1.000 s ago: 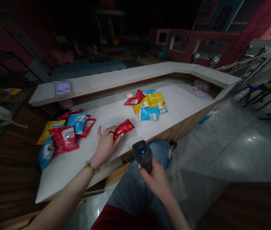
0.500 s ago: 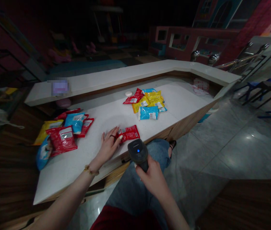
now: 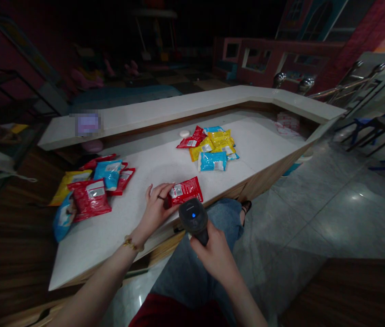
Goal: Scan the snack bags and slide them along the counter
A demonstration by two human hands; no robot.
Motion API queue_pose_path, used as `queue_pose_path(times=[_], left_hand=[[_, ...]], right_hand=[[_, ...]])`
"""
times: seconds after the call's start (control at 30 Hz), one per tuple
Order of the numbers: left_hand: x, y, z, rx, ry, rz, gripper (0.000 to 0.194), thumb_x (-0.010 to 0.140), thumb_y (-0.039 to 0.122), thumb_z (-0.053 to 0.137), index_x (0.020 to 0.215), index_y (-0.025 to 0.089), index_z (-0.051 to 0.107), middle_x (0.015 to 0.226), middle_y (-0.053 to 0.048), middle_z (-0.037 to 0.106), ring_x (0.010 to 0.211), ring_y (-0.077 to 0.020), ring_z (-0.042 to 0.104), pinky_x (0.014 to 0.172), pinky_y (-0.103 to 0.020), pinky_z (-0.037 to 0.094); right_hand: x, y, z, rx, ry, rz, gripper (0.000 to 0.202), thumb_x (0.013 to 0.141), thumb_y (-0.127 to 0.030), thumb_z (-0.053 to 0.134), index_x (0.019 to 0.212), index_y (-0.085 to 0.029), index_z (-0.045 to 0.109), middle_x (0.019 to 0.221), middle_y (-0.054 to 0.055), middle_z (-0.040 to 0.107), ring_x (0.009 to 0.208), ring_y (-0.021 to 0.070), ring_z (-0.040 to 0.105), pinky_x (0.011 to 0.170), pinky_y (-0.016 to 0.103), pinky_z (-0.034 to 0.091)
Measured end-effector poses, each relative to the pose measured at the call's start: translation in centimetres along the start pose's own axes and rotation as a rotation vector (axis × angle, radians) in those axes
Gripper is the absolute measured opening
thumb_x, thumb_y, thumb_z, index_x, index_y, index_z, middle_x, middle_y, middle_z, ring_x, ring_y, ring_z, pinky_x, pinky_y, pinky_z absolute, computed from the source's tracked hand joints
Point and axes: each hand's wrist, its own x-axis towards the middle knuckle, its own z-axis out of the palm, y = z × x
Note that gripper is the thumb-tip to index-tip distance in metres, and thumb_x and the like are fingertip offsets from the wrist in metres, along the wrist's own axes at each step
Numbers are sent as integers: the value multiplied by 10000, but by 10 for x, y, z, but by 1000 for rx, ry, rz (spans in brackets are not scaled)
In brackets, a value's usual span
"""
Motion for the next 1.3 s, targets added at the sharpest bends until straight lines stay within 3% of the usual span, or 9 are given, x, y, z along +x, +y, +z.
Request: queue_pose_path(times=[0.37,0.6,0.8,0.93,1.07,1.17,1.23,1.3], left_hand=[[1,3,-1,20,39,28,587,926,392,718,1463,247,530,1350,-120,674,1320,-291,592,1282,-560,197],[1,3,-2,-12,32,10,602,918,383,730,1466,252,520,1360,-121,656,1305,-286,596,1280,-580,206],[11,1,-5,-216,53,-77,559,924,294,687,1461,263,534,1351,-104,588,1263,-256,588,1133,-440,469],[58,7,-3,-257,126,-97,555,906,312,712,1437,267,560,1334,-90,578,1252,-263,589,1123,-435,483],[140,18,15,-316,233,-66,572,932,339,692,1469,227,528,1400,-115,555,1313,-266,558,1155,-428,460],[194,27,38,-347,191,-120,653,955,339,668,1537,142,447,1495,-190,511,1425,-290,486,1221,-436,387],[210,31,51,-367,105,-162,700,962,354,661,1572,128,402,1568,-219,465,1517,-319,393,1258,-482,327],[206,31,59,-357,35,-171,719,972,385,641,1599,153,375,1635,-219,410,1578,-339,303,1275,-544,275]], right_hand=[[-2,2,0,15,-1,-25,175,906,-380,606,947,-215,650,571,-25,602,537,211,633,503,269,471],[-4,4,1,19,23,-13,192,881,-337,629,1011,-203,677,600,-22,633,592,219,668,533,262,497],[-4,6,-3,23,29,4,177,879,-365,628,965,-215,663,537,-46,585,491,197,610,489,259,469],[-3,11,-7,43,45,30,155,878,-372,635,928,-225,632,544,-52,586,458,179,590,481,256,463],[-4,15,-11,41,66,36,162,881,-375,650,923,-219,629,538,-52,586,454,176,588,478,257,462],[-5,16,-14,38,76,52,169,886,-375,644,931,-213,626,541,-51,588,458,175,592,474,255,454],[-6,17,-16,44,81,64,181,886,-383,637,936,-210,623,546,-48,590,462,176,598,466,254,447],[-7,19,-18,61,87,72,201,886,-398,629,947,-207,620,551,-47,595,465,179,606,459,255,444]])
